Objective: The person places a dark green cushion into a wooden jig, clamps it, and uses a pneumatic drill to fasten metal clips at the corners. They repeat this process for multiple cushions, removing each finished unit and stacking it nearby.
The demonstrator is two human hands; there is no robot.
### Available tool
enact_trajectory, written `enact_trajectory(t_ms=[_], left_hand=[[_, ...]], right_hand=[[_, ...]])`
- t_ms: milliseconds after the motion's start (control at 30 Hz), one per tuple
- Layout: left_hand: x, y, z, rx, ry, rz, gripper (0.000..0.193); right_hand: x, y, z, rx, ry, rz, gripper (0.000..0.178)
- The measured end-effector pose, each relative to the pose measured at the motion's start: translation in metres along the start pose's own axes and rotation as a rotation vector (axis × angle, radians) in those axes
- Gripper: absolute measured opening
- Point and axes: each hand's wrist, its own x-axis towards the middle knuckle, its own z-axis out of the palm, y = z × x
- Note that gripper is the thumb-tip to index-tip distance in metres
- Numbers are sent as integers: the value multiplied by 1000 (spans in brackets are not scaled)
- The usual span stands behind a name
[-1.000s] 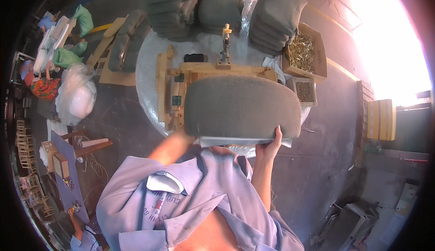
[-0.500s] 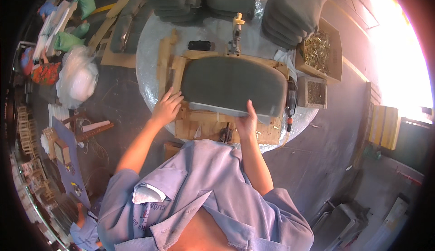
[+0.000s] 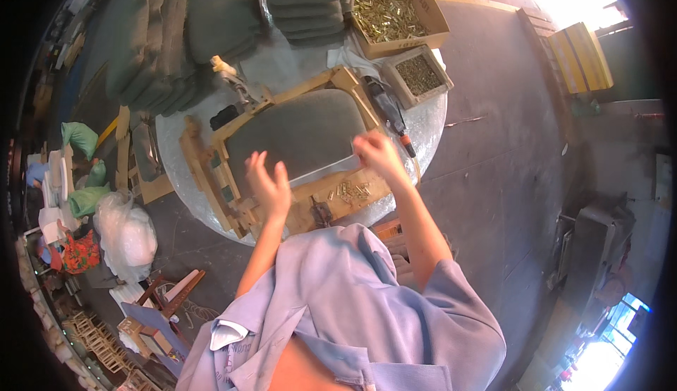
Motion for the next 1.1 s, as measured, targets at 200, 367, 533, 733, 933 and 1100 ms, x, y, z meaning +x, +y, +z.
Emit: enact_trajectory(t_ms=[200,367,533,733,933,1100], left_hand=[[65,87,131,78,-178,175,67],[113,66,178,462,-173,213,72],[128,19,150,536,-156,189,57],[130,19,159,503,-192,223,52],[132,18,158,517,-153,225,47],[134,18,166,500,-115,242,47]], right_hand=[[116,-52,3,-824,531,-267,55],[157,-15,-16,-914,469,-541,48],[156,-11,-20,-825,400,-590,46],[146,-3,-17,-724,372,-501,42],[126,-30,21,-732,493,-503,41],[144,-26,-4,-867,465,-511,41]])
